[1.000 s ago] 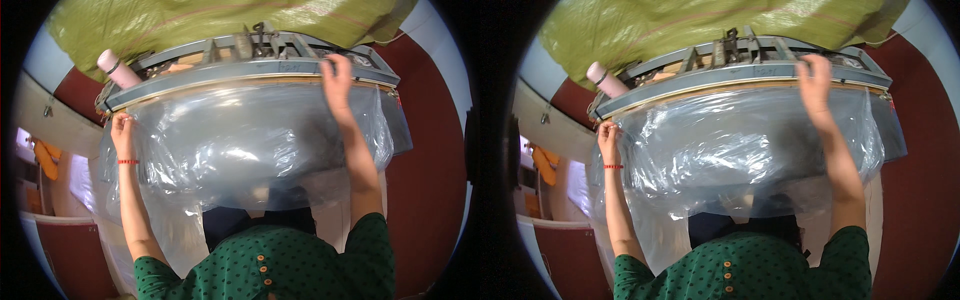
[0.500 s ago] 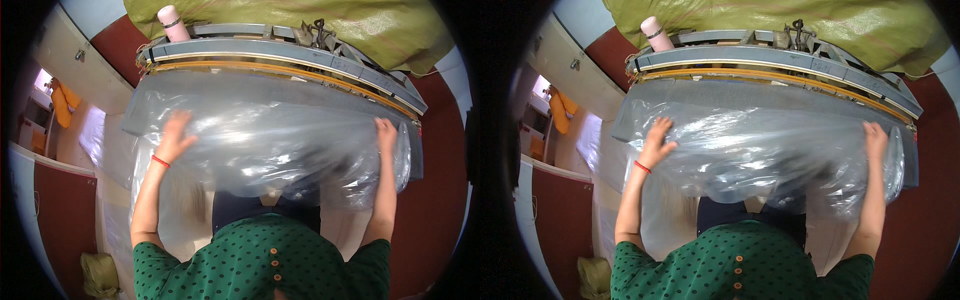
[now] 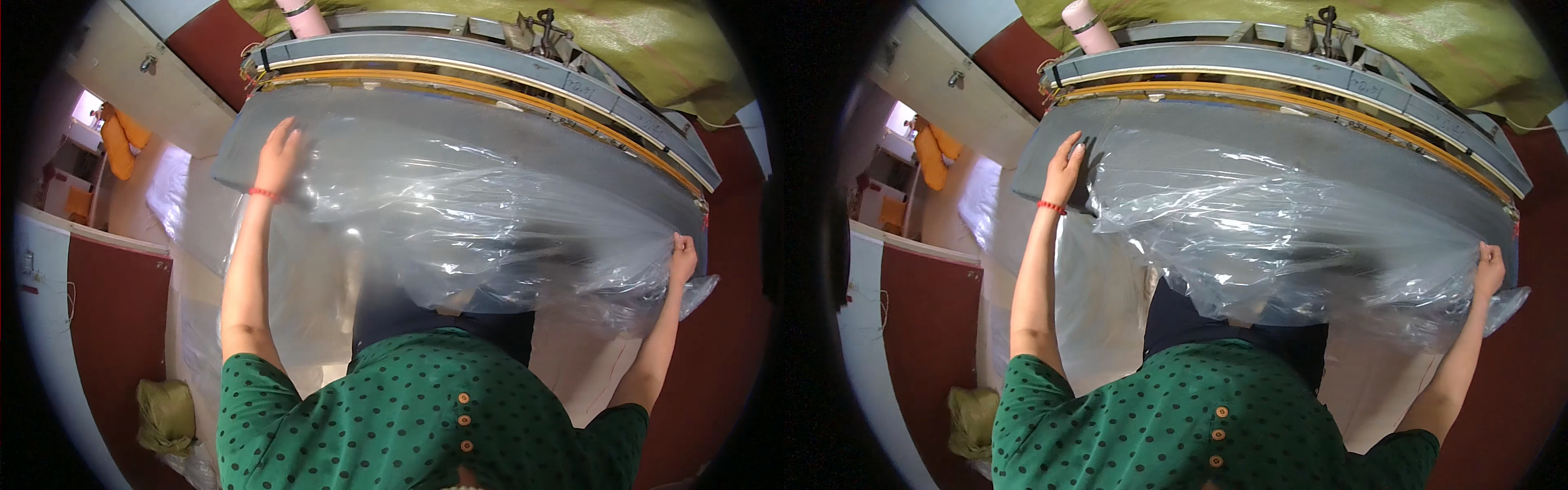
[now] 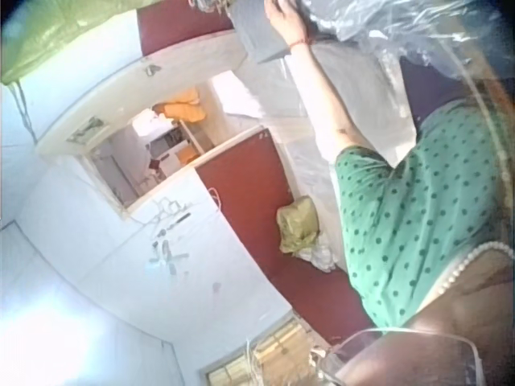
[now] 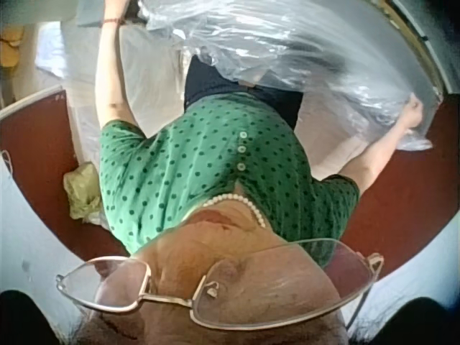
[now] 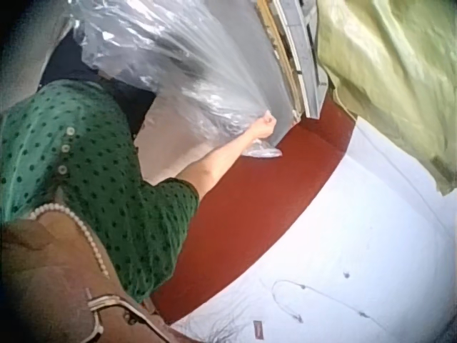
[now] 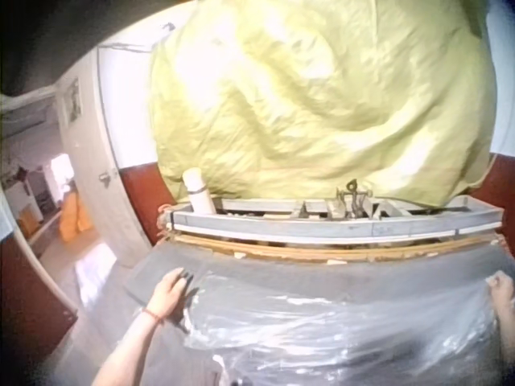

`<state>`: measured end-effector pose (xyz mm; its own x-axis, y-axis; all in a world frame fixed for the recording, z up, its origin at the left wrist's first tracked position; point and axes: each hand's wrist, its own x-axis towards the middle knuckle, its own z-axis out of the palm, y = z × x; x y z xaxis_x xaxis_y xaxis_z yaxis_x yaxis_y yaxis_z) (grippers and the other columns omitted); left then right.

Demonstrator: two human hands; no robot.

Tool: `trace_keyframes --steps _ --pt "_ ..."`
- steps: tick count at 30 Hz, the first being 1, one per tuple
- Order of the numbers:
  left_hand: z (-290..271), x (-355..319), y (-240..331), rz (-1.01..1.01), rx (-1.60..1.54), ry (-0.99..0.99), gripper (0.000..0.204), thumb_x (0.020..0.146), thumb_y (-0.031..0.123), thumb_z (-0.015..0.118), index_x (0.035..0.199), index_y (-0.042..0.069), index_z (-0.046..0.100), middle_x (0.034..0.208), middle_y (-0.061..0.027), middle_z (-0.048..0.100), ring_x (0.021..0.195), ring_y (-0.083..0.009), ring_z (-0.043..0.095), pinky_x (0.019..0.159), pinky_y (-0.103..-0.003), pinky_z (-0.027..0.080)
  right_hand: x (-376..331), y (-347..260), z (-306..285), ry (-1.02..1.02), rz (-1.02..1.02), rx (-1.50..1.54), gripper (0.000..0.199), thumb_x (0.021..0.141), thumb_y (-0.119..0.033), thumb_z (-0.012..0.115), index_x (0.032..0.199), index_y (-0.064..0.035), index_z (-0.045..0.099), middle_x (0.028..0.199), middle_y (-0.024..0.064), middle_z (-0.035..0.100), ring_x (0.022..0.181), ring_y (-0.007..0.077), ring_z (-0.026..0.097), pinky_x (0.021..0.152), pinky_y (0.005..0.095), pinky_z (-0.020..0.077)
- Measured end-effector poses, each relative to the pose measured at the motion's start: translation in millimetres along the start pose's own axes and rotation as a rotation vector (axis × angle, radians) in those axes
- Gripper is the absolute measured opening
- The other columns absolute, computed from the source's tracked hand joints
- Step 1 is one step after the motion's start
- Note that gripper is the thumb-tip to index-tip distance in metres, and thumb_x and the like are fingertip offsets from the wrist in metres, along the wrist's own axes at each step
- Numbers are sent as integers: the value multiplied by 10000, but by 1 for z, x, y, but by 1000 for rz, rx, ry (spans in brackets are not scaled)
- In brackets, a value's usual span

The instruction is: Manually aligning and pulling a large layer of transparent plastic sheeting across an industrial heat sealing machine.

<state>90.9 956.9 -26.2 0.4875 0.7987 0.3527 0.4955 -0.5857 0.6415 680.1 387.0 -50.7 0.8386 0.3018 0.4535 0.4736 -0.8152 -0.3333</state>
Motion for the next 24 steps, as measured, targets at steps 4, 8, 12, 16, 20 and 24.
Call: trace_keyframes --steps 4,8,12,16,20,24 --pt "-18 -57 41 290 -35 -108 388 789 228 560 1126 39 526 1182 -120 510 1176 -314 398 964 -401 324 1 9 -2 -8 -11 -62 327 830 -383 544 805 -57 551 693 120 563 604 255 515 588 356 414" --pt "-14 -107 64 434 165 -161 515 701 324 648 1119 50 522 1172 -114 499 1169 -321 387 961 -415 313 5 15 0 -27 -4 -54 342 835 -399 530 821 -58 551 674 125 553 590 264 507 576 360 410" --pt "-6 -107 63 378 158 -123 598 678 399 668 1144 63 502 1143 -109 491 1113 -311 394 949 -425 301 3 9 1 -13 -28 -53 342 838 -395 529 818 -54 543 660 125 546 583 263 501 575 357 409" --pt "-8 -87 62 484 336 -256 261 642 153 675 865 65 571 1077 -82 505 1051 -305 428 883 -409 341 0 5 2 -24 -14 -45 352 843 -395 523 806 -45 530 651 129 536 579 261 494 573 356 407" --pt "-14 -54 52 489 151 -291 137 677 102 645 784 75 564 942 -61 559 967 -272 485 845 -385 365 1 12 7 -5 -32 17 351 847 -387 520 798 -40 523 650 133 533 578 269 496 569 363 404" --pt "3 -3 46 34 -102 -191 105 785 107 591 758 21 537 762 -40 571 774 -186 552 755 -299 427 1 9 -5 8 5 -28 339 848 -375 522 794 -41 522 654 133 536 581 276 500 568 367 402"
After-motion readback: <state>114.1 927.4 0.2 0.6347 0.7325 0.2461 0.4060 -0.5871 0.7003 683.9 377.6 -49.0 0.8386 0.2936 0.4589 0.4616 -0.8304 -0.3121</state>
